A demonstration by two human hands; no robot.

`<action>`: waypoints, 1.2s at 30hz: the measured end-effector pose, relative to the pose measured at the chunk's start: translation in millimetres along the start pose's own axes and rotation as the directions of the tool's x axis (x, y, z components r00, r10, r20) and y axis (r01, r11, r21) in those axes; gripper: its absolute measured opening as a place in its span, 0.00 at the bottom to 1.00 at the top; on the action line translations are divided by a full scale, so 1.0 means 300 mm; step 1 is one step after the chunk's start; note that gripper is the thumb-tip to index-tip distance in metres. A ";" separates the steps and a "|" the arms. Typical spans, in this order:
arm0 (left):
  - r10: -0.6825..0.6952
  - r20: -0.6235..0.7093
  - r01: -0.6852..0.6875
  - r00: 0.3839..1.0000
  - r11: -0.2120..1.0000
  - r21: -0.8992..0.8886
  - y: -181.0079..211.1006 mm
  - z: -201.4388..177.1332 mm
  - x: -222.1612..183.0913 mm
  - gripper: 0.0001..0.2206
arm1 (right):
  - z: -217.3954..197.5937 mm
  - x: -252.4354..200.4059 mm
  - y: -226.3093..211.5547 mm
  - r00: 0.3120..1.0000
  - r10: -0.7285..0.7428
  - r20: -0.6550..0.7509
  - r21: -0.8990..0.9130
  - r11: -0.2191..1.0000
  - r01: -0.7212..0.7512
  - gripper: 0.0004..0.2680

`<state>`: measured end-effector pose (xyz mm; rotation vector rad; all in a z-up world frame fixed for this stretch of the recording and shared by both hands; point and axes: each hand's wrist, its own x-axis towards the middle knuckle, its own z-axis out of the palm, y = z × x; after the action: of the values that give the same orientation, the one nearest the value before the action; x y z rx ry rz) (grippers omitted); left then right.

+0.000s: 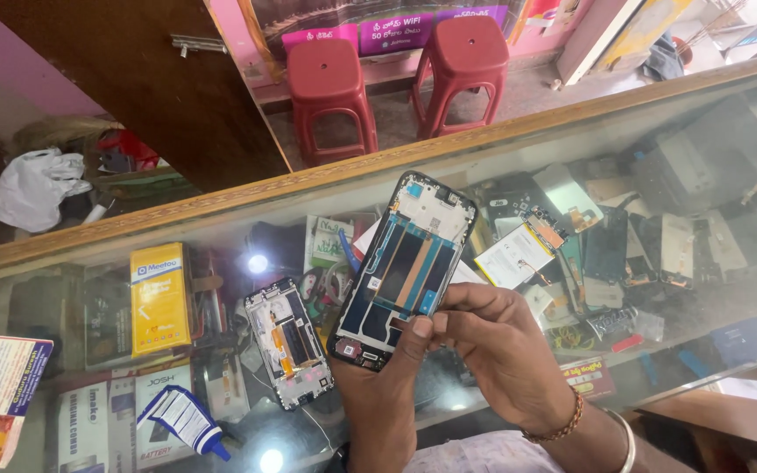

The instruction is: The person fits a phone screen onto a phone frame, aligning the display and securing the ribbon cable by hand.

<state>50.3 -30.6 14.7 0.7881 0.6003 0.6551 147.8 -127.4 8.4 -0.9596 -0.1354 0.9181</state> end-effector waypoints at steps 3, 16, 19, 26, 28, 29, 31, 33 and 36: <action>0.004 0.003 -0.004 1.000 0.999 0.032 -0.001 -0.005 -0.005 0.16 | -0.025 -0.004 0.018 0.999 -0.034 -0.021 -0.048 0.998 0.033 0.08; -0.106 0.030 0.102 0.994 0.988 0.117 -0.101 -0.057 -0.113 0.13 | -0.111 -0.107 0.011 0.985 -0.172 0.020 -0.161 0.972 0.173 0.07; -0.080 0.290 0.010 0.954 0.972 0.235 -0.030 -0.104 -0.101 0.14 | -0.157 -0.130 -0.032 0.999 -0.023 -0.029 -0.260 0.966 0.015 0.08; -0.117 0.367 0.008 0.923 0.958 0.286 -0.024 -0.063 -0.106 0.21 | -0.224 -0.139 -0.082 0.995 0.042 0.089 -0.283 0.959 -0.015 0.07; -0.134 0.330 0.035 0.934 0.956 0.290 -0.036 -0.044 -0.112 0.21 | -0.245 -0.123 -0.093 0.993 0.075 0.087 -0.274 0.960 -0.049 0.06; -0.129 0.335 0.021 0.934 0.952 0.307 -0.040 -0.040 -0.113 0.20 | -0.261 -0.115 -0.094 0.993 0.077 0.092 -0.291 0.956 -0.047 0.06; -0.123 0.341 0.002 0.932 0.942 0.336 -0.052 -0.034 -0.122 0.18 | -0.297 -0.100 -0.095 0.992 0.086 0.096 -0.327 0.944 -0.050 0.05; -0.143 0.321 0.033 0.936 0.945 0.326 -0.080 -0.021 -0.129 0.17 | -0.337 -0.085 -0.107 0.981 0.107 0.165 -0.284 0.957 -0.056 0.07; -0.145 0.256 0.058 0.956 0.945 0.320 -0.110 0.009 -0.141 0.16 | -0.369 -0.064 -0.138 0.970 0.158 0.186 -0.294 0.951 -0.099 0.07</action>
<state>34.6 -80.0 0.4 1.1141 0.4888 0.3471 213.9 -222.9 -21.2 -1.1451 -0.3942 1.1408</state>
